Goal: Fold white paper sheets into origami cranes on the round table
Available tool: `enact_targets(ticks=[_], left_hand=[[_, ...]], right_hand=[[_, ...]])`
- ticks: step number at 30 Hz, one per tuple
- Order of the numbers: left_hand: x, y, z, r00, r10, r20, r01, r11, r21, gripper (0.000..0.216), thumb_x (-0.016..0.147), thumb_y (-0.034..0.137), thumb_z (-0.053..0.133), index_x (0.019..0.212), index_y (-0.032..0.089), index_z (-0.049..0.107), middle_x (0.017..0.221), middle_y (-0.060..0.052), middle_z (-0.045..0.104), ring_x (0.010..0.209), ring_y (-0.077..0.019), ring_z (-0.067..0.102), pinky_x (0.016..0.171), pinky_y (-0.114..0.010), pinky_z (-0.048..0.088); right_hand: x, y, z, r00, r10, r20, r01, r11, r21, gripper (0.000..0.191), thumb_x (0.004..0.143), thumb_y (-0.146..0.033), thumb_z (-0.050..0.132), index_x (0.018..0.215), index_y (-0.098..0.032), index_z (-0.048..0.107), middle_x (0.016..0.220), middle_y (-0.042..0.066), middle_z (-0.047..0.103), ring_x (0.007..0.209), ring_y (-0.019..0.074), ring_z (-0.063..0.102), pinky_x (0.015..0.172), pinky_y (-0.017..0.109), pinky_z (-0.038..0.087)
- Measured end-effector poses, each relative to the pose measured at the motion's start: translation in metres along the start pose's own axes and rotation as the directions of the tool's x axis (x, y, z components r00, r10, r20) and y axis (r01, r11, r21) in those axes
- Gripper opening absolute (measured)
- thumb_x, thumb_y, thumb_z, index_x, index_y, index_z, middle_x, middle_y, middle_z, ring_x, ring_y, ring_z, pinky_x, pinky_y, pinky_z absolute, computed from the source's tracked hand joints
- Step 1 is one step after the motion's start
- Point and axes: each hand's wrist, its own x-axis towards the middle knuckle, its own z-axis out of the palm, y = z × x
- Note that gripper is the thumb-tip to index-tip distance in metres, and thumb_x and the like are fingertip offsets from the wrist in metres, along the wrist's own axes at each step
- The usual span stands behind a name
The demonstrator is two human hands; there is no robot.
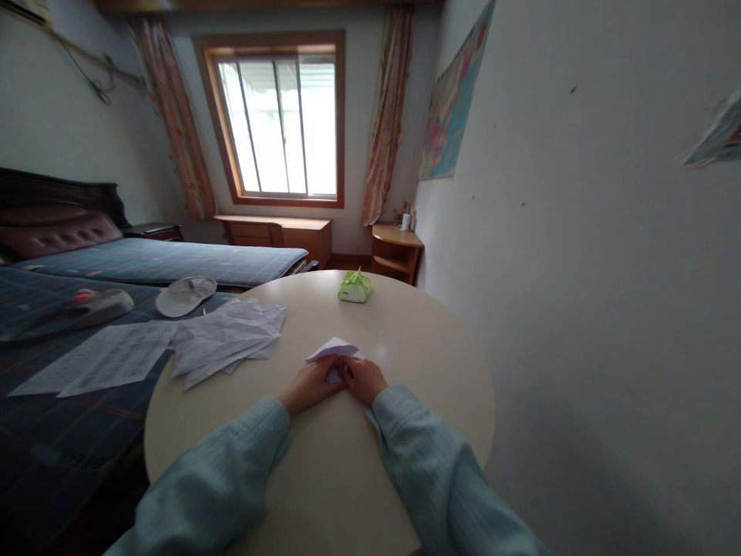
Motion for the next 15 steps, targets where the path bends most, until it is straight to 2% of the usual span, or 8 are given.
enact_targets(ticks=[15], left_hand=[[0.0003,-0.0017,-0.0003,1.000,0.004,0.019,-0.005,1.000,0.020,0.037,0.069,0.038,0.057,0.101,0.019,0.054,0.098,-0.006,0.059,0.092,-0.0213,0.055,0.080,-0.032,0.044]], right_hand=[[-0.0005,-0.0025,-0.0072,0.998,-0.052,0.025,0.052,0.999,-0.001,0.027,0.083,-0.022,0.040,0.105,-0.020,0.056,0.096,0.006,0.064,0.085,0.0166,0.058,0.070,0.024,0.038]])
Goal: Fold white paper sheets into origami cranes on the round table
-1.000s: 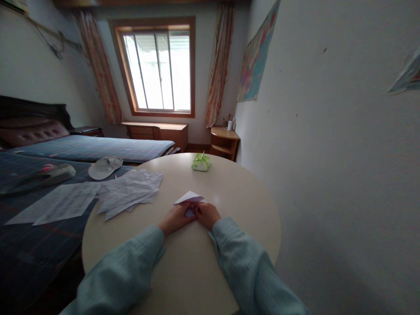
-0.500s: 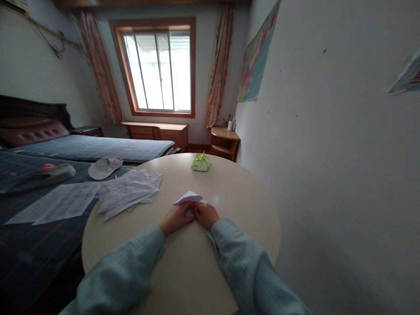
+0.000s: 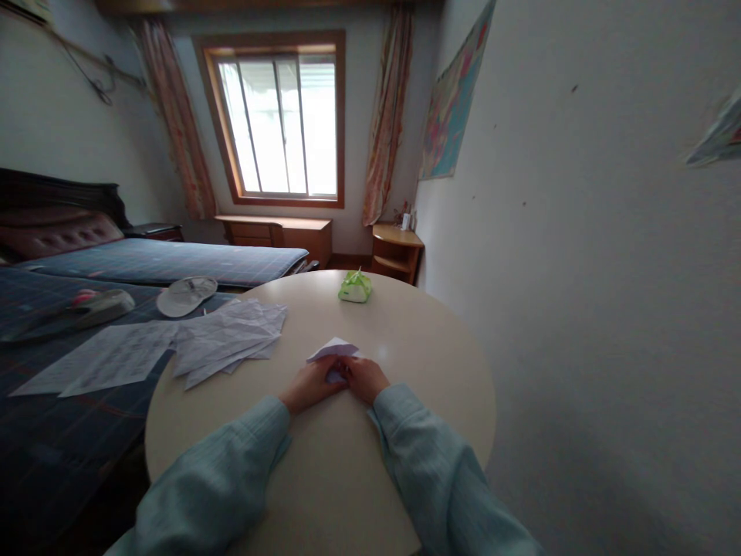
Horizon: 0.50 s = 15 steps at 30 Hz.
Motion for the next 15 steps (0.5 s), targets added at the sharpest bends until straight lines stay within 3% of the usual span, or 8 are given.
enact_targets(ticks=[15], left_hand=[[0.0003,0.0002,0.0002,1.000,-0.007,0.007,0.007,1.000,-0.018,0.037,0.069,0.039,0.056,0.100,0.019,0.054,0.098,-0.006,0.061,0.092,-0.0213,0.056,0.080,-0.032,0.044]], right_hand=[[-0.0010,0.0024,0.0022,1.000,0.011,-0.016,-0.012,0.999,-0.050,0.021,0.082,-0.023,0.041,0.098,-0.020,0.054,0.092,0.006,0.064,0.084,0.0156,0.058,0.068,0.023,0.036]])
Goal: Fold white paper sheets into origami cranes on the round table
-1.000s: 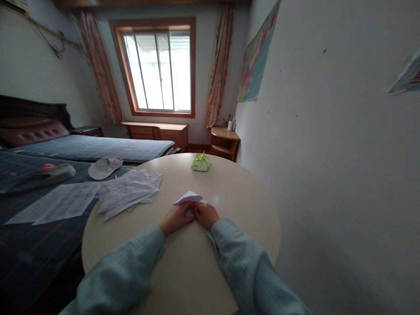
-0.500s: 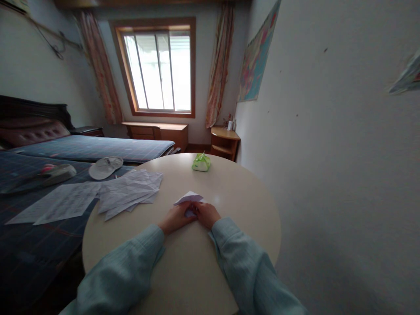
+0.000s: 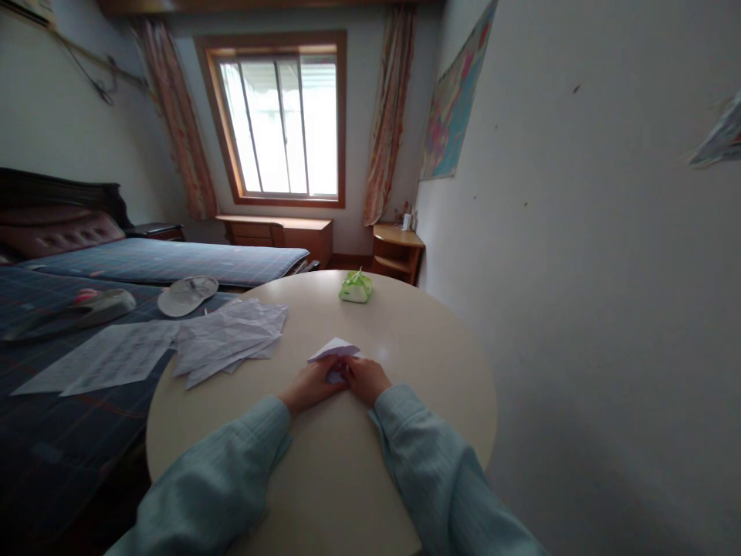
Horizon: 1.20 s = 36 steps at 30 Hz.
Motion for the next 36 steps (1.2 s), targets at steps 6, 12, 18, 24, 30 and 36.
enact_targets(ticks=[6,12,18,24,30,36], left_hand=[[0.000,0.000,-0.003,0.999,-0.024,0.027,0.024,1.000,-0.005,0.040,0.069,0.039,0.055,0.104,0.019,0.053,0.101,-0.006,0.060,0.092,-0.0213,0.056,0.079,-0.032,0.044],[0.000,0.003,-0.005,0.999,0.011,0.030,-0.010,0.999,-0.038,0.033,0.073,0.030,0.051,0.104,0.021,0.055,0.104,-0.005,0.060,0.094,-0.0205,0.055,0.082,-0.031,0.043],[0.001,0.008,-0.008,0.997,-0.063,0.042,0.063,0.998,0.011,0.032,0.079,0.025,0.040,0.106,0.022,0.055,0.107,-0.003,0.060,0.098,-0.0186,0.054,0.087,-0.030,0.040],[0.000,0.012,-0.008,0.988,-0.151,-0.047,0.156,0.977,0.144,0.025,0.079,0.034,0.043,0.097,0.023,0.057,0.097,-0.003,0.063,0.089,-0.0183,0.057,0.078,-0.028,0.042],[0.001,0.011,-0.006,0.976,-0.185,-0.113,0.202,0.965,0.165,0.021,0.078,0.035,0.045,0.090,0.021,0.056,0.090,-0.003,0.063,0.083,-0.0178,0.058,0.073,-0.027,0.041],[0.003,0.005,-0.001,0.962,-0.217,-0.166,0.237,0.965,0.114,0.024,0.076,0.024,0.047,0.099,0.019,0.052,0.096,-0.005,0.062,0.088,-0.0172,0.057,0.075,-0.027,0.041]], right_hand=[[-0.001,0.002,0.003,0.996,0.074,-0.058,-0.071,0.996,0.054,0.032,0.076,-0.026,0.050,0.106,-0.017,0.045,0.084,0.004,0.063,0.075,0.0154,0.058,0.063,0.022,0.035],[-0.001,0.001,0.006,0.986,0.041,-0.164,-0.013,0.986,0.168,0.043,0.073,-0.016,0.049,0.114,-0.018,0.037,0.091,0.003,0.059,0.076,0.0122,0.054,0.069,0.021,0.037],[0.000,-0.003,0.008,0.984,0.071,-0.166,-0.046,0.988,0.149,0.030,0.076,-0.020,0.047,0.104,-0.016,0.041,0.083,0.002,0.059,0.072,0.0126,0.053,0.064,0.021,0.036],[0.000,-0.008,0.004,0.974,0.198,-0.109,-0.198,0.980,0.014,0.011,0.076,-0.028,0.049,0.079,-0.018,0.048,0.074,0.002,0.059,0.067,0.0127,0.053,0.055,0.022,0.029],[-0.001,-0.006,0.005,0.971,0.189,-0.146,-0.190,0.982,0.007,0.023,0.075,-0.038,0.051,0.064,-0.017,0.049,0.073,0.002,0.058,0.070,0.0123,0.051,0.059,0.022,0.030],[0.000,-0.005,0.010,0.979,0.127,-0.158,-0.127,0.992,0.012,0.025,0.075,-0.039,0.053,0.064,-0.017,0.051,0.071,0.002,0.055,0.068,0.0114,0.049,0.061,0.022,0.032]])
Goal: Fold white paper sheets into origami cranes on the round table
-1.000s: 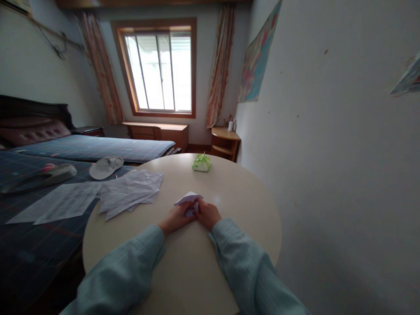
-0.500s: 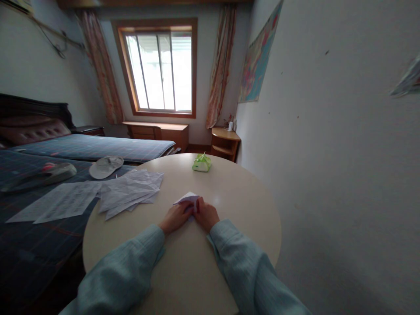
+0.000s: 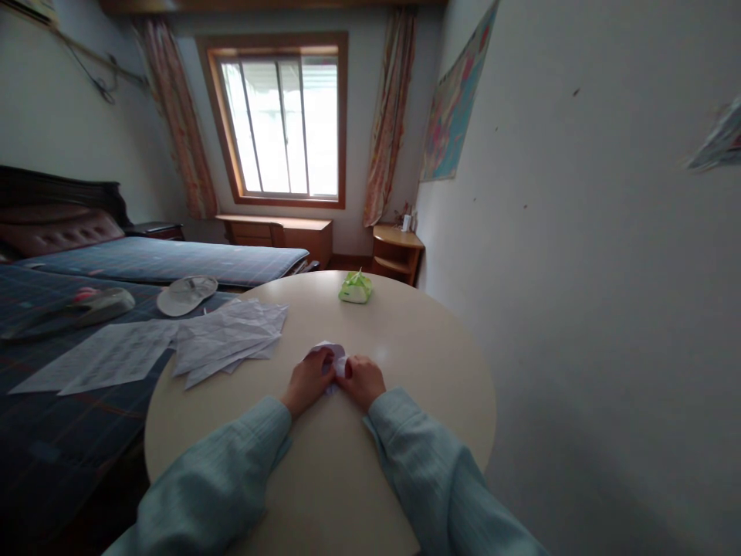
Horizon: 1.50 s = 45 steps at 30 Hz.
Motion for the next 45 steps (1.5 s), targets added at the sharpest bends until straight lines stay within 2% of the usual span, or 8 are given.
enact_targets(ticks=[5,13,20,25,32,40,45], left_hand=[[0.001,-0.002,0.001,0.999,-0.048,-0.019,0.048,0.999,-0.021,0.025,0.078,0.023,0.045,0.102,0.018,0.049,0.092,-0.005,0.062,0.087,-0.0172,0.058,0.074,-0.026,0.041],[0.004,-0.003,0.000,0.991,-0.132,-0.029,0.130,0.990,-0.062,0.018,0.083,0.022,0.040,0.096,0.018,0.051,0.091,-0.006,0.063,0.086,-0.0151,0.058,0.073,-0.024,0.040],[0.009,-0.011,0.009,0.978,-0.199,-0.068,0.174,0.946,-0.273,0.013,0.082,0.022,0.041,0.084,0.016,0.052,0.080,-0.004,0.061,0.077,-0.0132,0.057,0.069,-0.023,0.040],[0.013,-0.013,0.014,0.965,-0.255,-0.064,0.202,0.875,-0.440,0.011,0.079,0.022,0.043,0.079,0.014,0.050,0.074,-0.003,0.058,0.071,-0.0125,0.055,0.066,-0.023,0.040],[0.014,-0.015,0.017,0.961,-0.268,-0.067,0.181,0.794,-0.580,0.008,0.074,0.021,0.047,0.072,0.015,0.050,0.065,0.000,0.054,0.065,-0.0119,0.053,0.062,-0.023,0.039],[0.016,-0.018,0.021,0.961,-0.267,-0.076,0.166,0.772,-0.613,0.003,0.073,0.018,0.050,0.071,0.015,0.050,0.065,0.000,0.056,0.065,-0.0117,0.055,0.062,-0.023,0.040],[0.012,-0.011,0.017,0.970,-0.235,-0.062,0.163,0.816,-0.554,0.012,0.065,0.017,0.061,0.073,0.015,0.052,0.069,0.000,0.060,0.067,-0.0122,0.059,0.065,-0.023,0.044]], right_hand=[[0.001,0.000,0.003,0.999,-0.031,-0.027,0.032,0.999,0.027,0.031,0.073,-0.045,0.054,0.065,-0.016,0.051,0.073,0.003,0.055,0.070,0.0125,0.048,0.064,0.023,0.034],[0.000,0.000,0.003,0.999,-0.039,-0.004,0.039,0.996,0.078,0.022,0.070,-0.036,0.062,0.067,-0.017,0.053,0.073,0.003,0.054,0.071,0.0132,0.048,0.065,0.023,0.035],[0.001,0.000,0.005,0.999,-0.028,-0.044,0.033,0.993,0.116,0.023,0.065,-0.035,0.065,0.071,-0.017,0.053,0.078,0.004,0.055,0.078,0.0155,0.049,0.071,0.025,0.037],[0.002,-0.001,0.003,1.000,-0.022,-0.021,0.025,0.990,0.139,0.021,0.066,-0.032,0.065,0.069,-0.017,0.051,0.072,0.002,0.054,0.072,0.0141,0.048,0.067,0.024,0.036],[0.001,-0.002,0.002,1.000,-0.026,-0.008,0.027,0.985,0.172,0.020,0.065,-0.031,0.064,0.067,-0.017,0.050,0.070,0.001,0.053,0.069,0.0130,0.046,0.064,0.023,0.035],[0.002,-0.002,0.001,0.999,-0.032,0.007,0.030,0.985,0.170,0.021,0.066,-0.032,0.064,0.068,-0.017,0.050,0.069,0.002,0.053,0.069,0.0132,0.046,0.063,0.023,0.035],[0.002,0.000,0.002,0.999,-0.049,-0.008,0.050,0.984,0.171,0.022,0.069,-0.035,0.061,0.067,-0.016,0.050,0.068,0.001,0.052,0.067,0.0125,0.046,0.062,0.023,0.034]])
